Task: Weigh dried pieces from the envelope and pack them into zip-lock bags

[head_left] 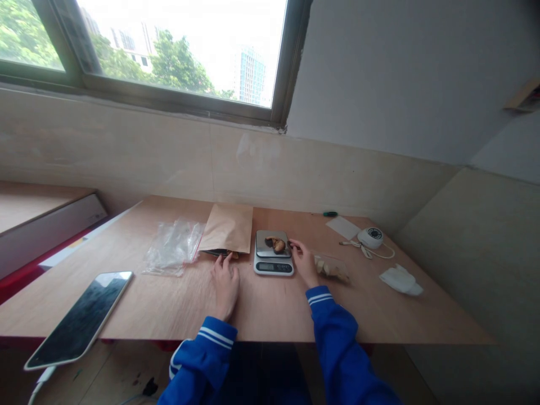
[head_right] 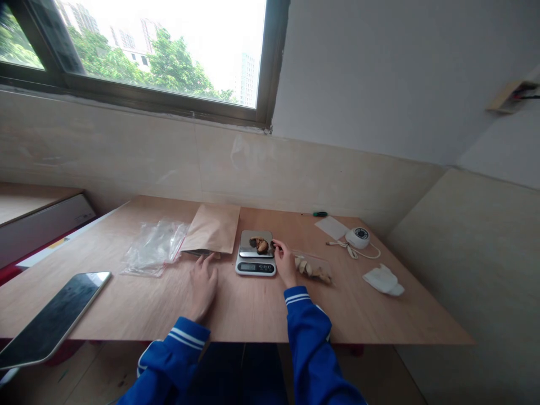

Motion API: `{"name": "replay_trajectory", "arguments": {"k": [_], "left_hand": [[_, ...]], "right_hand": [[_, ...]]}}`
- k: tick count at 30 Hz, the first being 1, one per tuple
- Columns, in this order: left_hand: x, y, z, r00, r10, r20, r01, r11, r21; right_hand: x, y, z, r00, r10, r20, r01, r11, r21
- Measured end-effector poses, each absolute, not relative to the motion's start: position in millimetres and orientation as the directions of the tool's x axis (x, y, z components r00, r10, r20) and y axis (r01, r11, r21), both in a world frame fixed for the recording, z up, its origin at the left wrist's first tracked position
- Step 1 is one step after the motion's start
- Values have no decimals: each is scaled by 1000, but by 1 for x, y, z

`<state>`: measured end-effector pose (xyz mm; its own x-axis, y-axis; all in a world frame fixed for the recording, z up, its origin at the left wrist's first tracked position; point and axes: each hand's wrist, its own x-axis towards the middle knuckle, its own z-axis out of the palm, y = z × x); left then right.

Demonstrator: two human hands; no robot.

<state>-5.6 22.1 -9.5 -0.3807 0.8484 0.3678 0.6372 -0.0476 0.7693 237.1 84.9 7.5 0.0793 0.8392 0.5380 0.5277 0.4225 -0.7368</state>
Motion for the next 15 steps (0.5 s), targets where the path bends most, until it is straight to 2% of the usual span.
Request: {"name": "replay_trajectory", "arguments": {"k": [6, 15], "left_hand": [[0, 22, -14, -309, 880, 360, 727, -25, 686], [0, 18, -5, -285, 909, 305, 732, 1, 682]], "right_hand": [[229, 83, 5, 6, 852, 523, 565, 429, -705], [230, 76, 12, -66, 857, 511, 493, 473, -730]]}}
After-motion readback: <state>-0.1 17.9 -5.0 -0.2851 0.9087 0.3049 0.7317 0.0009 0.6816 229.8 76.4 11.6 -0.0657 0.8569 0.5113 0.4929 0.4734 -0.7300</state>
